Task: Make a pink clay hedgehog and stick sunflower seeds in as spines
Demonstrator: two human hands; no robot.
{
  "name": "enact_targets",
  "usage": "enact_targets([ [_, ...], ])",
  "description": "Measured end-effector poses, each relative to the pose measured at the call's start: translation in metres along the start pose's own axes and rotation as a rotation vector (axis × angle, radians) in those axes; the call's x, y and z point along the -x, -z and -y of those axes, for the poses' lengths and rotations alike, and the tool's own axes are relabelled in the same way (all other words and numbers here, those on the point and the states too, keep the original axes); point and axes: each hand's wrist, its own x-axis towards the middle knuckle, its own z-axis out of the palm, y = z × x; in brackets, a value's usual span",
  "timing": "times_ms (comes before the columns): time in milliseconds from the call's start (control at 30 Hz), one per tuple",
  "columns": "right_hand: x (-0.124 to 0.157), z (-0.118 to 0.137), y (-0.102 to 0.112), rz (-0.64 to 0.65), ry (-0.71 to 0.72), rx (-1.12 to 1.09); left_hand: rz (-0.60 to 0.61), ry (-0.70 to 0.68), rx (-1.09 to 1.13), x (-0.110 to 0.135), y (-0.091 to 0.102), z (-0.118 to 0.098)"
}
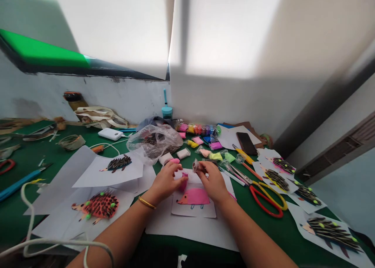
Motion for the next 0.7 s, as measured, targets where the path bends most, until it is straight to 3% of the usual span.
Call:
enact_targets([
  [133,0.003,-0.013,0.002,-0.037,-0.076,-0.071,0.135,-0.022,-0.273,0.005,-0.001,0.002],
  [433,0.006,-0.019,-0.002,-0.091,-0.104,-0.127,-0.062,-0.025,-0.329,-0.015,0.001,-0.008],
  [700,0.006,-0.018,0.000,-0.086,-0.033,-0.089,0.005,-0.121,-0.477,-0.048,-0.019,-0.025],
])
